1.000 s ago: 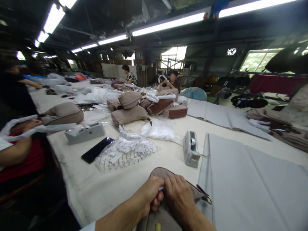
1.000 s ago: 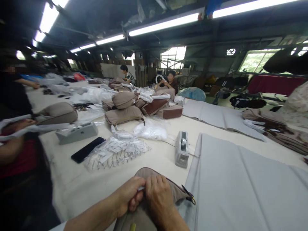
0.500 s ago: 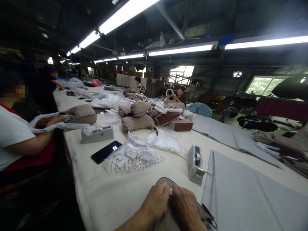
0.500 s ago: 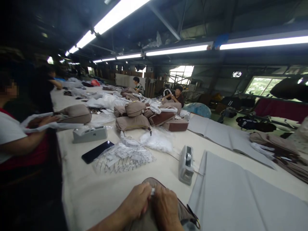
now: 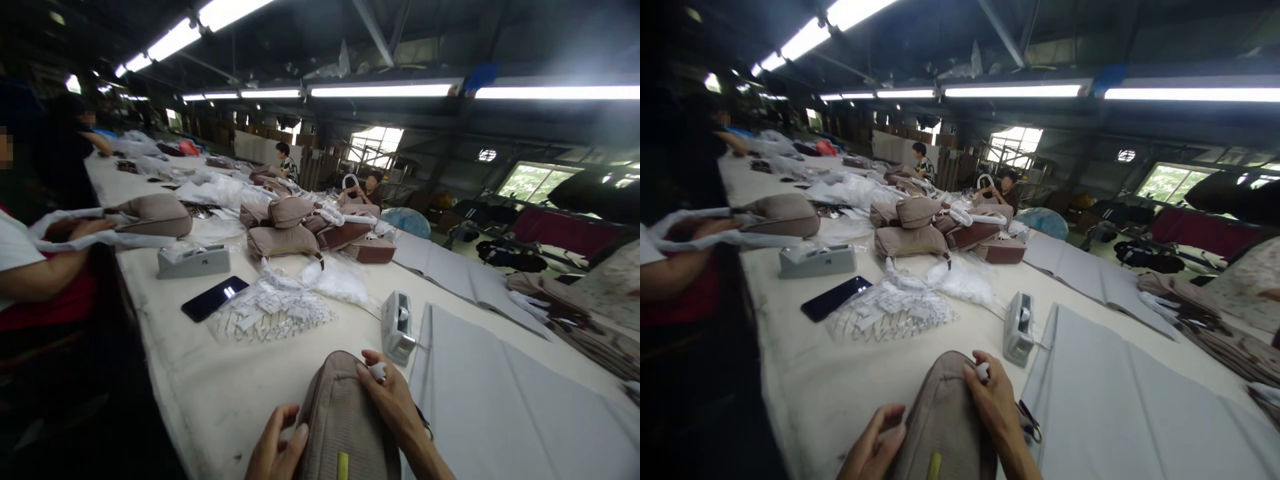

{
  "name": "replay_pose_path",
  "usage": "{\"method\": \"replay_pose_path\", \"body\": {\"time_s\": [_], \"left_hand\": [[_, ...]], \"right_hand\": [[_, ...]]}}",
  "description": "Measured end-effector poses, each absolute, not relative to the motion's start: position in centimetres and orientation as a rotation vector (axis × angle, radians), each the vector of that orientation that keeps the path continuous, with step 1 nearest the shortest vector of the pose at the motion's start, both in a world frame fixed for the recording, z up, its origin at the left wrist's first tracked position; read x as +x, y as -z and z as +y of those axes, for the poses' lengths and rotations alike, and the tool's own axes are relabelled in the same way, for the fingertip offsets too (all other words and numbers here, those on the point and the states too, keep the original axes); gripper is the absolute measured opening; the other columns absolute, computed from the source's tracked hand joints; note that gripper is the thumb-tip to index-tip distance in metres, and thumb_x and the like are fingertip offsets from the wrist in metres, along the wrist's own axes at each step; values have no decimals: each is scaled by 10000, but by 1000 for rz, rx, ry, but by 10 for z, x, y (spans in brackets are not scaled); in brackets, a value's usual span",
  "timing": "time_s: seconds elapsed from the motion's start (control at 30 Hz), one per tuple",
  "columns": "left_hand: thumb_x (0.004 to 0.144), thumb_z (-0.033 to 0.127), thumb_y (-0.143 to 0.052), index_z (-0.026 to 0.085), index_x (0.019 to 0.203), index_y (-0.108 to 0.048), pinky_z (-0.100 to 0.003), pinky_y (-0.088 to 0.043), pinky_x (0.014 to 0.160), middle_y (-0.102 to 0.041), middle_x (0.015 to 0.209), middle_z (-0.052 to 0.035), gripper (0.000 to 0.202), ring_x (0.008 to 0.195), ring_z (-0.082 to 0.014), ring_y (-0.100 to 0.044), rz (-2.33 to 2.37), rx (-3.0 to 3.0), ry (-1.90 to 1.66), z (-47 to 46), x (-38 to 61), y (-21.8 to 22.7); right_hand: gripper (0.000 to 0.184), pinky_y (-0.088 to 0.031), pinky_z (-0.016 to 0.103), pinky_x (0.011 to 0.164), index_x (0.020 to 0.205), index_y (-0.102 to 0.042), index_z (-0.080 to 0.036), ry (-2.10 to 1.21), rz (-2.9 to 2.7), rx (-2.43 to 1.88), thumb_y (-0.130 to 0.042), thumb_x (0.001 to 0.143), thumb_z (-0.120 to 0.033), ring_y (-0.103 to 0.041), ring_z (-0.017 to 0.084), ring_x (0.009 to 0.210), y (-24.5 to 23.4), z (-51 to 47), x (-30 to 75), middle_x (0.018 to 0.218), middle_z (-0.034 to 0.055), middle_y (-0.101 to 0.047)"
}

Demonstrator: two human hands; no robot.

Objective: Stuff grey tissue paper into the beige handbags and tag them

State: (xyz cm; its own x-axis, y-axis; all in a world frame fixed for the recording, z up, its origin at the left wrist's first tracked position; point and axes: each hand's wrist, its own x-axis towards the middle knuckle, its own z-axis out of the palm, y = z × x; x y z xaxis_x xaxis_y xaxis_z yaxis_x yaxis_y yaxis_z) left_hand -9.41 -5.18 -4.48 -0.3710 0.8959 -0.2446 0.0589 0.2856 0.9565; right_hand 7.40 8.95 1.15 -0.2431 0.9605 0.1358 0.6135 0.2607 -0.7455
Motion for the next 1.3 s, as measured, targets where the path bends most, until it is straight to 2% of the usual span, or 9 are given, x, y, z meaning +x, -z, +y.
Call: {"method": "replay_pose_path", "body": {"time_s": [0.17,0.33,0.5,0.6,0.73,0.97,1.1,1.2,1.3], "left_hand": [[858,367,-459,191,1107,-504,-355,-376,972,-552,1177,-82,308,1116,-219,-489,1645,1299,-1331,-27,-92,2],[746,232,-604,172,1067,-556,-331,-396,917,-592,1073,-76,330,1022,-220,-521,1492,1611,-1282,15,-77,-30],[702,375,-676,166,892,-608,-366,-390,840,-622,922,-89,291,933,-270,-531,1533,1888,-1038,38,-59,-37],[822,307,-528,185,800,-608,-320,-386,790,-635,855,-66,147,860,-225,-555,1542,1856,-1026,42,-59,-36],[883,307,-399,182,724,-591,-265,-407,668,-629,724,-30,279,692,-166,-569,1489,1590,-1038,47,-68,-31],[793,582,-502,134,912,-590,-276,-463,649,-679,752,-55,472,690,-193,-627,1368,1271,-883,60,-77,-32],[639,407,-712,136,1061,-528,-243,-414,591,-659,681,-8,534,653,-174,-603,1343,1251,-750,63,-77,-33],[596,236,-661,129,1040,-520,-209,-337,507,-569,552,53,478,515,-114,-510,1292,1143,-724,65,-80,-34],[558,204,-619,137,968,-522,-190,-233,436,-586,542,42,427,423,-68,-396,1325,973,-689,71,-85,-38]], "right_hand": [[375,-473,324,657,953,-573,-185,-736,-1921,-1525,-528,785,-518,-613,212,699,-13,71,79,791,38,-656],[315,-463,311,701,926,-553,-193,-743,-1958,-1465,-559,763,-462,-624,225,811,-17,70,76,855,53,-668],[262,-433,309,628,940,-532,-199,-717,-2025,-1483,-518,777,-403,-609,207,675,-18,69,75,743,22,-648],[233,-430,293,641,963,-522,-200,-764,-1995,-1441,-525,762,-320,-602,184,686,-17,67,77,756,7,-641],[249,-423,256,640,960,-515,-197,-804,-1989,-1346,-544,714,-208,-573,144,659,-17,66,79,744,-17,-617],[39,-357,264,613,721,-544,-177,-641,-2132,-1269,-559,714,-213,-527,158,639,-21,68,78,664,4,-588],[90,-361,276,660,749,-584,-176,-613,-2225,-1206,-582,660,-162,-556,171,696,-26,69,76,726,7,-630],[139,-369,252,639,771,-596,-187,-723,-2229,-1150,-592,644,-130,-555,149,682,-28,70,81,717,-21,-618],[187,-386,228,615,843,-593,-191,-886,-2086,-1128,-580,678,-105,-546,126,651,-26,71,88,708,-35,-600]]}}
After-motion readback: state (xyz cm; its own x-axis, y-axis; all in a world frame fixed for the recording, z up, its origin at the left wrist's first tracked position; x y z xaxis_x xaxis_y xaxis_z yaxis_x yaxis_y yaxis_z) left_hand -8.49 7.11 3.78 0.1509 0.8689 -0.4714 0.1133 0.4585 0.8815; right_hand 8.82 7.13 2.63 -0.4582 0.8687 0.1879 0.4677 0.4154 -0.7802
